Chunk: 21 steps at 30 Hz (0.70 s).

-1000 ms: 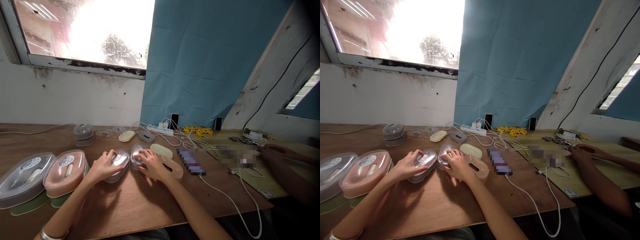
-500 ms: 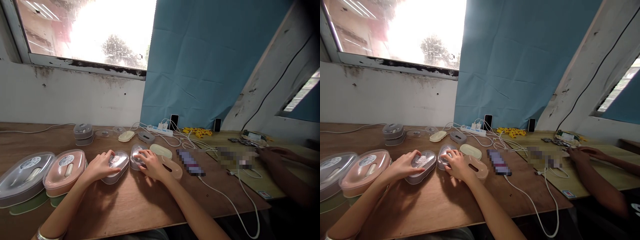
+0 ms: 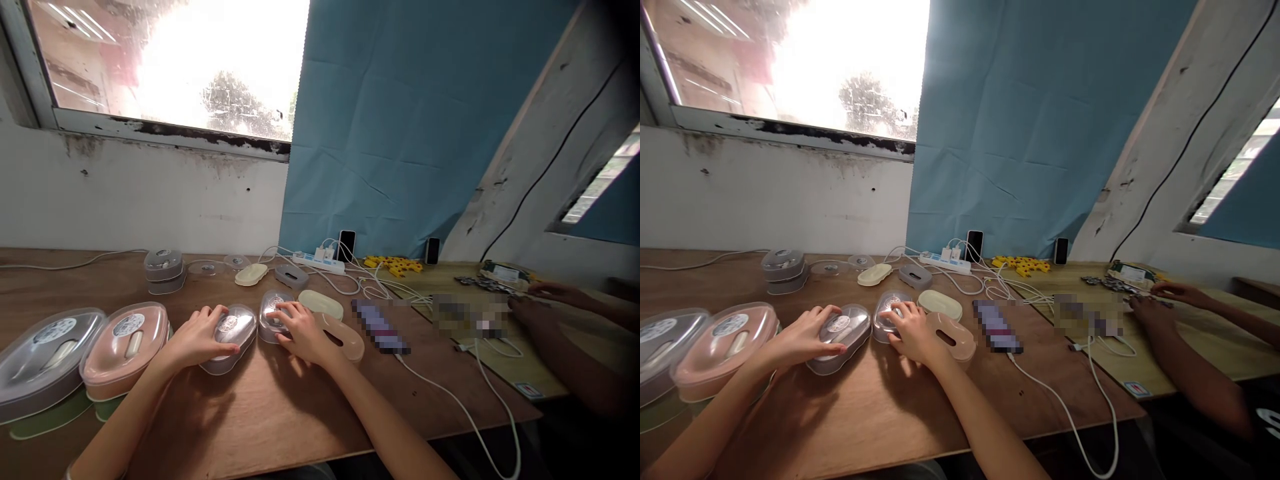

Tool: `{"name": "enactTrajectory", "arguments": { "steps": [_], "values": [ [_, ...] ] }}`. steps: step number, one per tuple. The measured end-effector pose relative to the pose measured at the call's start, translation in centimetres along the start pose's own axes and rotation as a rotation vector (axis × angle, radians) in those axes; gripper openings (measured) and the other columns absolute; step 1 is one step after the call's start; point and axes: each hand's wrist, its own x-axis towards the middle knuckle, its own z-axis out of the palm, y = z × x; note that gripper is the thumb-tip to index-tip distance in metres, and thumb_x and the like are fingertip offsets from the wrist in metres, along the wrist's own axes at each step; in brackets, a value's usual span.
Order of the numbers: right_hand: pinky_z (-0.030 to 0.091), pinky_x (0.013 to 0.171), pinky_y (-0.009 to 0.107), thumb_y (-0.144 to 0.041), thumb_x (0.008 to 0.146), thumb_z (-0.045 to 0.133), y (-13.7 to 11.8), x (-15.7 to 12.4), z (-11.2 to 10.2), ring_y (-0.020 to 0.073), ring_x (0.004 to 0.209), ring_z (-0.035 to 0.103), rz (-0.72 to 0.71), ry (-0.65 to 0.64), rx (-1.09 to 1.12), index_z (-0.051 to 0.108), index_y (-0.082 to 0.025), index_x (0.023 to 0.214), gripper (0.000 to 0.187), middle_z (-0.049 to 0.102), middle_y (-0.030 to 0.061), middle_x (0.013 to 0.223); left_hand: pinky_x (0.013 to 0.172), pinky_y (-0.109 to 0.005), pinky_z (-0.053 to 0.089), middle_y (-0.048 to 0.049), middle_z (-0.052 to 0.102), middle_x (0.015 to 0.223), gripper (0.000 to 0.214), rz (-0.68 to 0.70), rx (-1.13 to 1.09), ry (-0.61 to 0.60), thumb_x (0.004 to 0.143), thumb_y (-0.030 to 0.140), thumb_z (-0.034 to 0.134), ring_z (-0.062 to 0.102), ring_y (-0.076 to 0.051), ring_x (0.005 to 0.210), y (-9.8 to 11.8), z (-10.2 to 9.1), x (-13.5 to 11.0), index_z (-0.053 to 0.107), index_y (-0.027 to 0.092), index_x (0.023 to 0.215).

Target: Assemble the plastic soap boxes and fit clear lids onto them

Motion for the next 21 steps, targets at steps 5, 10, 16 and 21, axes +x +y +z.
{"name": "enactTrajectory", "arguments": {
  "steps": [5, 10, 16, 21],
  "values": [
    [0.037, 0.097, 0.044, -0.017, 0.079, 0.060, 0.09, 0.02, 0.08, 0.0235, 0.118, 0.041, -0.001, 0.003, 0.004, 0.054, -0.027, 0.119, 0.042, 0.050, 0.0071, 0.129, 0.088, -0.042, 0.039, -0.0119, 0.053, 0.113, 0.070, 0.013, 0.006, 0.001, 0.061, 0.054, 0.060, 0.048, -0.034, 0.108, 0.08, -0.02, 0.01, 0.048, 0.023, 0.122],
    [0.037, 0.097, 0.043, -0.018, 0.079, 0.060, 0.17, 0.04, 0.38, 0.0232, 0.118, 0.041, -0.013, 0.030, 0.002, 0.054, -0.028, 0.119, 0.042, 0.051, 0.0060, 0.128, 0.089, -0.038, 0.039, -0.0099, 0.051, 0.116, 0.065, 0.030, -0.061, 0.019, 0.062, 0.048, 0.059, 0.048, -0.030, 0.108, 0.03, -0.22, 0.10, 0.046, 0.023, 0.120],
    [0.038, 0.096, 0.042, -0.017, 0.079, 0.059, 0.24, 0.05, 0.35, 0.0236, 0.118, 0.041, -0.013, 0.019, 0.007, 0.054, -0.026, 0.119, 0.041, 0.051, 0.0061, 0.127, 0.087, -0.039, 0.040, -0.0103, 0.051, 0.111, 0.068, -0.007, 0.014, -0.020, 0.060, 0.046, 0.059, 0.049, -0.031, 0.107, 0.09, -0.36, -0.03, 0.045, 0.022, 0.122],
    [0.038, 0.096, 0.043, -0.018, 0.080, 0.059, 0.20, 0.03, 0.17, 0.0240, 0.118, 0.041, -0.010, 0.005, 0.007, 0.053, -0.026, 0.120, 0.041, 0.051, 0.0061, 0.127, 0.086, -0.039, 0.040, -0.0106, 0.051, 0.113, 0.068, -0.019, 0.037, -0.043, 0.060, 0.048, 0.058, 0.048, -0.032, 0.108, 0.36, -0.41, -0.13, 0.045, 0.023, 0.122]
  ]
}}
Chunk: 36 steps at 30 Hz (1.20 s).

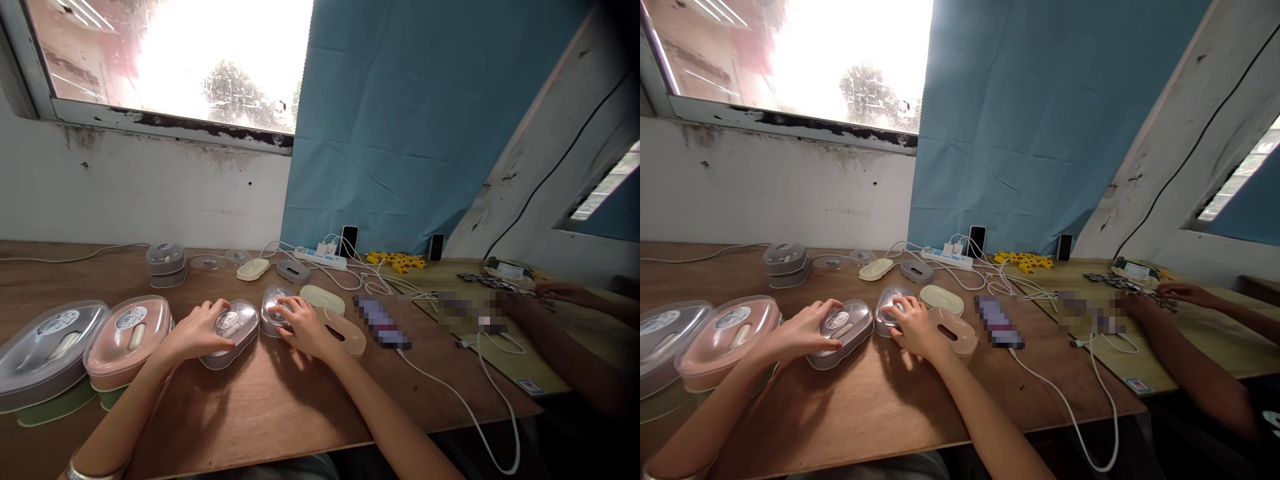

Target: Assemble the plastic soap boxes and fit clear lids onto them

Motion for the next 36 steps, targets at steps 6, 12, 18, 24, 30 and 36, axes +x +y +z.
{"name": "enactTrajectory", "arguments": {
  "steps": [6, 12, 18, 24, 30, 36],
  "values": [
    [0.039, 0.096, 0.044, -0.017, 0.080, 0.058, 0.0, 0.0, 0.0, 0.0248, 0.118, 0.041, -0.001, 0.001, 0.004, 0.053, -0.027, 0.120, 0.041, 0.051, 0.0059, 0.127, 0.087, -0.040, 0.040, -0.0115, 0.050, 0.113, 0.070, -0.002, 0.030, -0.013, 0.061, 0.048, 0.056, 0.047, -0.033, 0.109, 0.4, 0.0, -0.2, 0.044, 0.024, 0.125],
    [0.040, 0.096, 0.044, -0.016, 0.079, 0.057, -0.1, 0.0, -0.1, 0.0257, 0.117, 0.040, -0.007, -0.010, 0.023, 0.053, -0.025, 0.120, 0.042, 0.050, 0.0072, 0.127, 0.084, -0.041, 0.041, -0.0137, 0.050, 0.113, 0.071, -0.003, 0.135, 0.022, 0.061, 0.046, 0.053, 0.049, -0.034, 0.107, 1.0, 0.5, -0.1, 0.045, 0.022, 0.127],
    [0.039, 0.099, 0.041, -0.015, 0.080, 0.057, -0.1, -0.1, -0.1, 0.0241, 0.118, 0.039, -0.015, 0.000, 0.055, 0.053, -0.024, 0.121, 0.042, 0.049, 0.0072, 0.127, 0.080, -0.040, 0.042, -0.0137, 0.053, 0.112, 0.072, -0.025, 0.133, -0.048, 0.066, 0.051, 0.050, 0.056, -0.034, 0.100, 0.6, 0.6, -0.1, 0.040, 0.022, 0.132],
    [0.040, 0.098, 0.041, -0.017, 0.080, 0.058, 0.0, 0.0, 0.1, 0.0237, 0.119, 0.038, -0.012, 0.002, 0.057, 0.052, -0.023, 0.121, 0.042, 0.048, 0.0087, 0.128, 0.075, -0.039, 0.043, -0.0134, 0.052, 0.110, 0.072, -0.010, 0.159, 0.003, 0.066, 0.056, 0.052, 0.057, -0.034, 0.099, 0.6, 0.5, -0.5, 0.042, 0.023, 0.130],
    [0.041, 0.097, 0.041, -0.017, 0.080, 0.058, 0.1, 0.0, 0.1, 0.0236, 0.120, 0.037, -0.014, -0.004, 0.065, 0.051, -0.024, 0.122, 0.043, 0.048, 0.0087, 0.129, 0.074, -0.039, 0.044, -0.0120, 0.052, 0.110, 0.075, -0.016, 0.192, 0.015, 0.063, 0.056, 0.057, 0.053, -0.033, 0.104, 1.1, 0.6, -0.7, 0.043, 0.024, 0.129],
    [0.041, 0.097, 0.041, -0.016, 0.080, 0.059, 0.0, -0.1, 0.1, 0.0239, 0.121, 0.037, -0.007, -0.011, 0.081, 0.051, -0.025, 0.122, 0.043, 0.047, 0.0084, 0.128, 0.074, -0.042, 0.046, -0.0130, 0.052, 0.110, 0.077, -0.024, 0.247, 0.038, 0.061, 0.056, 0.060, 0.052, -0.033, 0.106, 1.2, 0.8, -0.4, 0.043, 0.024, 0.130]
  ]
}}
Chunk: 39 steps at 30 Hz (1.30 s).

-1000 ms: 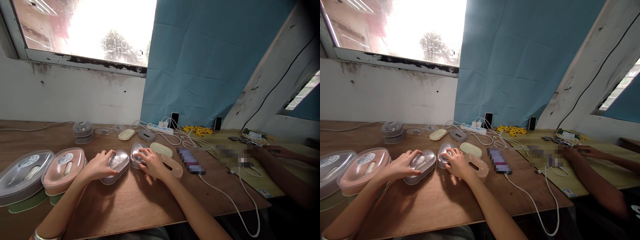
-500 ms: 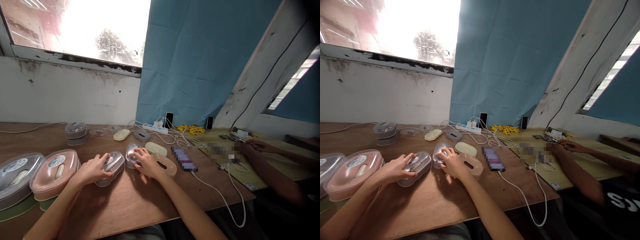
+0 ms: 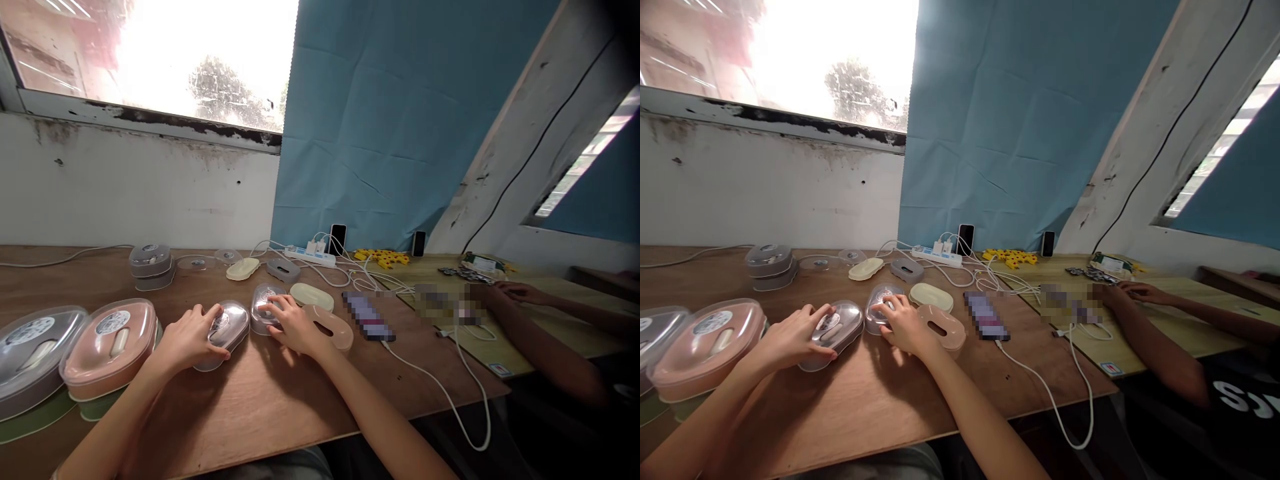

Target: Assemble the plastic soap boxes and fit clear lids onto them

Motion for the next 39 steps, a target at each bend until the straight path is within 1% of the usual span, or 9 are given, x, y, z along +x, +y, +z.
{"name": "enactTrajectory", "arguments": {
  "steps": [4, 7, 13, 17, 21, 27, 31, 34, 39],
  "values": [
    [0.040, 0.096, 0.046, -0.015, 0.080, 0.059, -0.3, 0.1, 0.7, 0.0307, 0.125, 0.034, 0.143, 0.070, -0.007, 0.055, -0.028, 0.120, 0.042, 0.037, 0.0116, 0.134, 0.081, -0.043, 0.046, -0.0192, 0.049, 0.127, 0.073, -0.062, 0.023, 0.060, 0.074, 0.054, 0.051, 0.049, -0.035, 0.117, -0.1, 1.2, 0.9, 0.037, 0.022, 0.138],
    [0.045, 0.090, 0.044, -0.013, 0.082, 0.054, -0.4, 0.2, 1.5, 0.0277, 0.110, 0.051, 0.317, 0.127, 0.054, 0.049, -0.025, 0.126, 0.046, 0.037, 0.0148, 0.130, 0.097, -0.050, 0.036, -0.0256, 0.031, 0.144, 0.062, -0.140, 0.214, 0.217, 0.087, 0.038, 0.041, 0.034, -0.041, 0.131, -0.2, 2.5, 1.5, 0.029, 0.015, 0.143],
    [0.041, 0.097, 0.032, -0.005, 0.079, 0.047, -0.3, 0.2, 1.8, 0.0191, 0.120, 0.048, -0.033, -0.085, 0.429, 0.021, -0.018, 0.142, 0.070, 0.045, 0.0113, 0.135, 0.105, -0.053, 0.027, -0.0238, 0.037, 0.143, 0.060, -0.082, 0.324, 0.470, 0.088, 0.039, 0.040, 0.028, -0.043, 0.133, -0.3, 3.3, 2.1, 0.039, 0.005, 0.137],
    [0.042, 0.092, 0.034, -0.003, 0.078, 0.045, -0.5, 0.4, 0.7, 0.0192, 0.110, 0.053, -0.092, -0.115, 0.209, 0.046, -0.021, 0.128, 0.053, 0.052, 0.0076, 0.129, 0.106, -0.048, 0.030, -0.0157, 0.049, 0.136, 0.048, 0.156, 0.199, 0.390, 0.086, 0.033, 0.040, 0.040, -0.034, 0.128, 0.3, 3.2, 1.9, 0.052, 0.011, 0.128],
    [0.036, 0.095, 0.046, -0.015, 0.084, 0.048, 0.1, -0.1, -1.5, 0.0267, 0.113, 0.049, 0.131, -0.062, -0.091, 0.056, -0.020, 0.116, 0.033, 0.057, 0.0109, 0.118, 0.100, -0.043, 0.037, -0.0135, 0.059, 0.124, 0.045, 0.272, 0.074, 0.284, 0.086, 0.029, 0.037, 0.052, -0.027, 0.114, 1.5, 2.6, 0.8, 0.051, 0.012, 0.125],
    [0.032, 0.093, 0.060, -0.047, 0.065, 0.074, 2.1, -1.4, -3.8, 0.0463, 0.126, 0.035, 0.671, -0.386, -0.024, 0.028, -0.014, 0.140, 0.095, 0.023, 0.0287, 0.145, 0.087, -0.041, 0.041, -0.0099, 0.064, 0.110, 0.034, 0.261, 0.009, 0.140, 0.086, 0.029, 0.036, 0.056, -0.026, 0.102, 1.9, 1.8, 0.3, 0.058, 0.020, 0.111],
    [0.035, 0.098, 0.045, -0.053, 0.085, 0.047, 2.6, -1.0, -3.5, 0.0333, 0.129, 0.039, 0.538, -0.164, 0.195, 0.021, -0.011, 0.143, 0.076, 0.032, 0.0248, 0.143, 0.087, -0.042, 0.040, -0.0106, 0.063, 0.112, 0.036, 0.335, -0.023, 0.110, 0.085, 0.030, 0.037, 0.055, -0.026, 0.103, 1.9, 2.4, 0.4, 0.057, 0.019, 0.113],
    [0.035, 0.100, 0.038, -0.034, 0.093, 0.037, 3.3, -0.6, -3.1, 0.0250, 0.126, 0.043, 0.538, 0.025, 0.107, 0.032, -0.010, 0.138, 0.051, 0.043, 0.0194, 0.138, 0.097, -0.047, 0.034, -0.0088, 0.053, 0.131, 0.048, 0.486, -0.070, 0.105, 0.082, 0.029, 0.044, 0.046, -0.028, 0.118, 2.0, 3.0, 0.1, 0.046, 0.028, 0.130],
    [0.040, 0.089, 0.038, -0.010, 0.078, 0.053, 4.5, -1.0, -2.8, 0.0291, 0.109, 0.055, 0.552, -0.091, -0.025, 0.063, -0.012, 0.110, 0.033, 0.063, 0.0178, 0.114, 0.105, -0.060, 0.018, -0.0083, 0.030, 0.150, 0.058, 0.602, -0.103, -0.013, 0.074, 0.044, 0.059, 0.026, -0.035, 0.136, 2.2, 3.3, -0.2, 0.045, 0.038, 0.130]
  ]
}}
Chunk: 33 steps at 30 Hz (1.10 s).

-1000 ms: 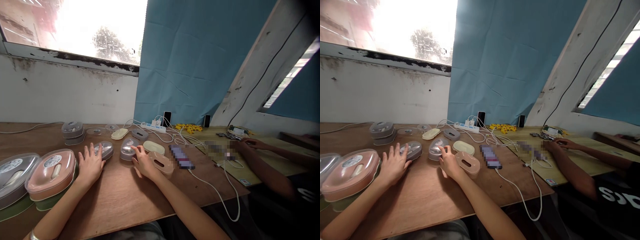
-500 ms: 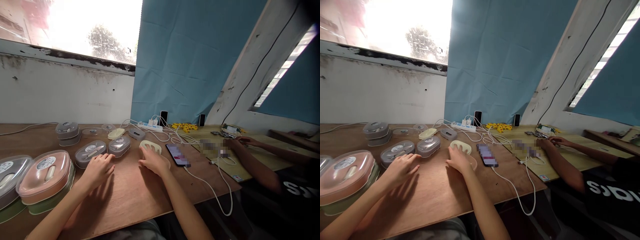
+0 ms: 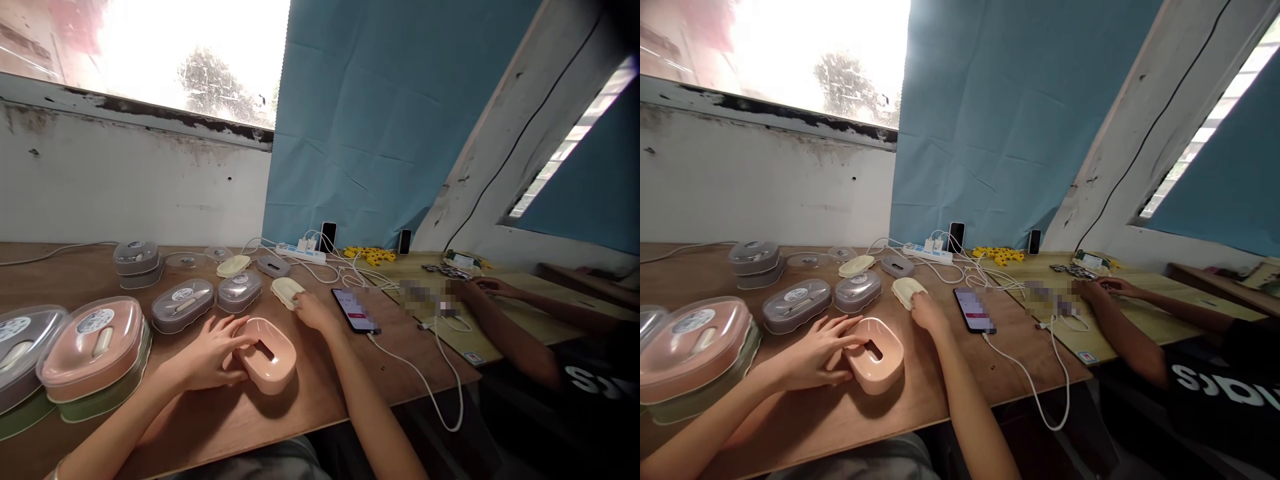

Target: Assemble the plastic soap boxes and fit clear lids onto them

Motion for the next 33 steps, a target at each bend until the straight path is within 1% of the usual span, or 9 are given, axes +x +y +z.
{"name": "enactTrajectory", "arguments": {
  "steps": [4, 8, 12, 14, 18, 22, 25, 29, 33],
  "values": [
    [0.044, 0.073, 0.030, -0.024, 0.080, 0.058, -0.5, -0.3, -0.2, 0.0238, 0.086, 0.063, -0.097, -0.133, 0.045, 0.071, -0.015, 0.087, 0.017, 0.070, 0.0100, 0.090, 0.104, -0.065, 0.016, -0.0163, 0.032, 0.148, 0.067, -0.134, 0.030, 0.036, 0.072, 0.071, 0.046, 0.029, -0.039, 0.134, 0.1, -0.3, 0.2, 0.057, 0.027, 0.122],
    [0.044, 0.066, 0.023, -0.037, 0.088, 0.047, -1.6, -0.5, -0.4, 0.0155, 0.076, 0.063, -0.334, -0.308, 0.341, 0.069, -0.017, 0.090, 0.029, 0.070, 0.0019, 0.081, 0.102, -0.067, 0.014, -0.0238, 0.036, 0.143, 0.075, -0.354, 0.148, 0.103, 0.074, 0.074, 0.035, 0.027, -0.043, 0.133, 0.5, -0.3, 0.4, 0.067, 0.012, 0.103],
    [0.042, 0.085, 0.029, -0.029, 0.088, 0.047, -1.6, -0.2, 0.6, 0.0175, 0.096, 0.059, -0.272, -0.045, 0.326, 0.061, -0.016, 0.105, 0.025, 0.066, 0.0067, 0.104, 0.097, -0.068, 0.022, -0.0241, 0.036, 0.143, 0.065, -0.429, 0.137, 0.094, 0.073, 0.067, 0.042, 0.022, -0.045, 0.134, 0.8, -0.2, 0.5, 0.066, 0.012, 0.097],
    [0.039, 0.092, 0.034, -0.025, 0.084, 0.053, -1.4, 0.0, 1.3, 0.0213, 0.109, 0.054, -0.176, 0.010, 0.232, 0.056, -0.014, 0.112, 0.030, 0.059, 0.0125, 0.117, 0.094, -0.063, 0.030, -0.0220, 0.038, 0.142, 0.051, -0.411, 0.121, 0.093, 0.074, 0.060, 0.047, 0.023, -0.044, 0.133, 0.9, -0.3, 0.5, 0.065, 0.014, 0.086],
    [0.039, 0.093, 0.039, -0.022, 0.079, 0.060, -1.3, 0.2, 1.9, 0.0270, 0.112, 0.052, -0.166, -0.080, 0.192, 0.053, -0.010, 0.116, 0.040, 0.056, 0.0183, 0.120, 0.083, -0.047, 0.043, -0.0174, 0.051, 0.126, 0.033, -0.370, 0.028, 0.122, 0.073, 0.050, 0.052, 0.041, -0.035, 0.121, 0.9, -0.8, 0.3, 0.058, 0.017, 0.072],
    [0.042, 0.092, 0.038, -0.025, 0.072, 0.068, -1.8, -0.2, 1.4, 0.0265, 0.110, 0.054, -0.263, -0.172, 0.210, 0.054, -0.012, 0.115, 0.046, 0.059, 0.0145, 0.118, 0.086, -0.042, 0.043, -0.0120, 0.052, 0.121, 0.023, -0.228, -0.037, 0.256, 0.070, 0.042, 0.058, 0.043, -0.031, 0.118, 1.1, -1.0, 0.4, 0.053, 0.020, 0.072],
    [0.051, 0.079, 0.033, -0.021, 0.075, 0.061, -2.4, -0.4, 1.5, 0.0211, 0.094, 0.061, -0.285, -0.261, 0.392, 0.052, -0.016, 0.114, 0.040, 0.060, 0.0096, 0.114, 0.095, -0.042, 0.040, -0.0109, 0.049, 0.127, 0.020, -0.058, -0.111, 0.345, 0.070, 0.038, 0.061, 0.039, -0.030, 0.123, 1.4, -0.8, 0.6, 0.053, 0.021, 0.076],
    [0.054, 0.052, 0.029, -0.018, 0.086, 0.037, -3.4, -0.4, 2.5, 0.0118, 0.060, 0.059, -0.054, -0.379, 0.792, 0.048, -0.019, 0.115, 0.031, 0.060, 0.0023, 0.090, 0.090, -0.037, 0.044, -0.0091, 0.049, 0.128, 0.019, -0.001, -0.234, 0.222, 0.073, 0.039, 0.059, 0.050, -0.026, 0.113, 1.6, -0.3, 0.6, 0.055, 0.021, 0.080],
    [0.054, 0.046, 0.026, -0.030, 0.090, 0.038, -4.1, -0.4, 3.0, 0.0109, 0.057, 0.057, 0.037, -0.398, 0.930, 0.050, -0.020, 0.111, 0.026, 0.053, -0.0018, 0.073, 0.092, -0.038, 0.042, -0.0074, 0.050, 0.127, 0.026, 0.009, -0.201, 0.140, 0.074, 0.045, 0.059, 0.050, -0.025, 0.110, 1.8, 0.1, 0.5, 0.056, 0.022, 0.087]
  ]
}}
